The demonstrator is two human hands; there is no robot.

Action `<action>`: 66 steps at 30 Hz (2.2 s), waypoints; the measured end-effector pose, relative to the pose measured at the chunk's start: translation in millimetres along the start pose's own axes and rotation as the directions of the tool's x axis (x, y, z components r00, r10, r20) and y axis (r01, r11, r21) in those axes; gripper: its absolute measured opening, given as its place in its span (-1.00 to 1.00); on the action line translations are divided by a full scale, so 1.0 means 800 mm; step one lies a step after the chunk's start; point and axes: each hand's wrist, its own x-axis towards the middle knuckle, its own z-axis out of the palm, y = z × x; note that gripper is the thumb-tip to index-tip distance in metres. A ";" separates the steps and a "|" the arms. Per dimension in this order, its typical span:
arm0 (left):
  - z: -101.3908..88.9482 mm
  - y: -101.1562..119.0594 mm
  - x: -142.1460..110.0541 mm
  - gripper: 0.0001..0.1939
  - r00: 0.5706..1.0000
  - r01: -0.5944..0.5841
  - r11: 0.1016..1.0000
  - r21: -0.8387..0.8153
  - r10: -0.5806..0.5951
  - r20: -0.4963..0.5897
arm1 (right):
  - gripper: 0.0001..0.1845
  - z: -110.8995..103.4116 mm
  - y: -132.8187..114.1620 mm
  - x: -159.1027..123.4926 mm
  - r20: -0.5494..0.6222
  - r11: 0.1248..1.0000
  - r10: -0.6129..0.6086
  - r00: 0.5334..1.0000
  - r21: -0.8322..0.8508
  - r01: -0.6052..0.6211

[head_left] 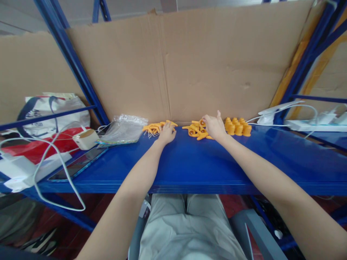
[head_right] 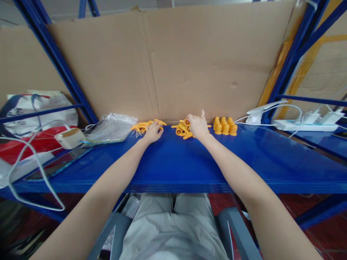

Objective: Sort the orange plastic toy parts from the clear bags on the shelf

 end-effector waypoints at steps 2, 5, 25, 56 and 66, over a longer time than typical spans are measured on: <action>-0.005 0.010 0.000 -0.57 0.991 -0.110 0.993 -0.043 0.106 -0.082 | -0.69 0.002 0.001 0.001 -0.054 0.999 -0.023 0.998 0.043 0.025; -0.013 0.031 -0.001 -0.47 0.952 -0.281 0.957 -0.068 0.270 -0.142 | -0.69 0.004 -0.004 0.000 -0.099 0.984 -0.115 0.989 0.122 0.126; -0.033 0.061 -0.008 -0.82 0.908 -0.417 0.907 0.063 0.419 -0.023 | -0.66 -0.014 -0.027 -0.007 0.188 0.955 -0.259 0.948 0.200 0.221; -0.035 0.078 -0.012 -0.76 0.893 -0.447 0.894 0.042 0.448 -0.035 | -0.75 -0.013 -0.035 -0.004 0.245 0.965 -0.262 0.934 0.042 0.259; -0.034 0.079 -0.012 -0.76 0.899 -0.434 0.899 0.055 0.436 -0.029 | -0.80 -0.015 -0.037 -0.003 0.273 0.967 -0.248 0.930 0.009 0.255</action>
